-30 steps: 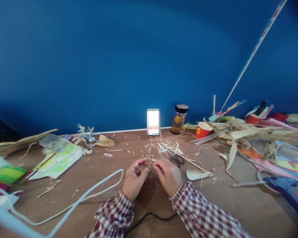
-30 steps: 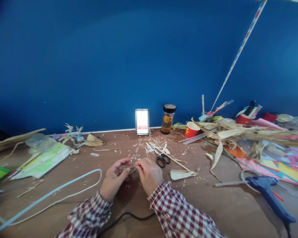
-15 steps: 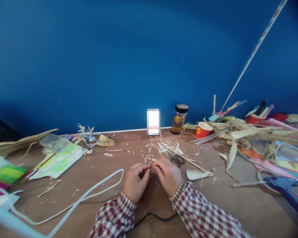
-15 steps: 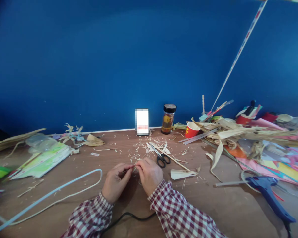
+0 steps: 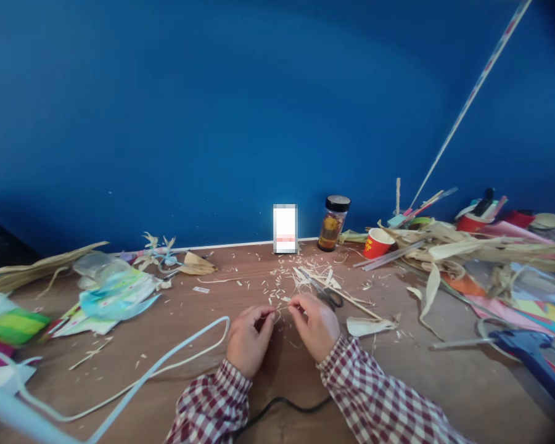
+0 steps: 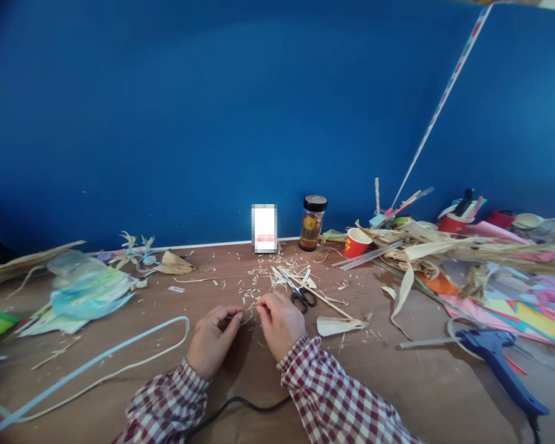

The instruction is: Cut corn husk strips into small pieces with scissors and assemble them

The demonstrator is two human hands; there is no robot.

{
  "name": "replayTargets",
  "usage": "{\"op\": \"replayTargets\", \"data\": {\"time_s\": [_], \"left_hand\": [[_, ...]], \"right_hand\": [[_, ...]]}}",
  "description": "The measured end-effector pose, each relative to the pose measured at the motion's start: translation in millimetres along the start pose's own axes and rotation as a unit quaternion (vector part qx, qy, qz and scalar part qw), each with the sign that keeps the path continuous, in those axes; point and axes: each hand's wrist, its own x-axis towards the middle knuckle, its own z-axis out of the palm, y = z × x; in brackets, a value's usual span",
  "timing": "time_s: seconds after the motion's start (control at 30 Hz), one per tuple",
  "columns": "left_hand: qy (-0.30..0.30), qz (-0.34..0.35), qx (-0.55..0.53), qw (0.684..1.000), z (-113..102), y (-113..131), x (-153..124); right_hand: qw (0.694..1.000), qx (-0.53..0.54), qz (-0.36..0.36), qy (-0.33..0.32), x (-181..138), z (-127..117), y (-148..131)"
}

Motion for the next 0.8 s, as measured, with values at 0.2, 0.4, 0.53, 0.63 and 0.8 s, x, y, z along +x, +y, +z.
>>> {"op": "replayTargets", "data": {"time_s": [0.2,0.4,0.53,0.63,0.8], "left_hand": [[-0.012,0.048,0.065,0.997,-0.8,4.6,-1.2],[-0.033,0.052,0.073,0.995,1.9,8.0,-4.1],[-0.021,0.048,0.081,0.995,2.9,8.0,-5.2],[-0.011,0.044,0.073,0.996,2.7,7.4,-4.9],[0.024,-0.026,-0.037,0.999,2.3,1.7,-2.3]], "right_hand": [[0.997,0.029,-0.065,-0.043,0.9,-0.5,-5.1],[0.999,-0.007,-0.045,-0.024,-0.9,2.3,-3.3],[0.998,-0.045,-0.048,-0.022,-1.9,1.4,-5.0],[0.998,-0.051,-0.037,-0.021,-1.9,1.7,-4.7],[0.999,0.040,-0.018,-0.023,1.5,3.8,3.1]]}}
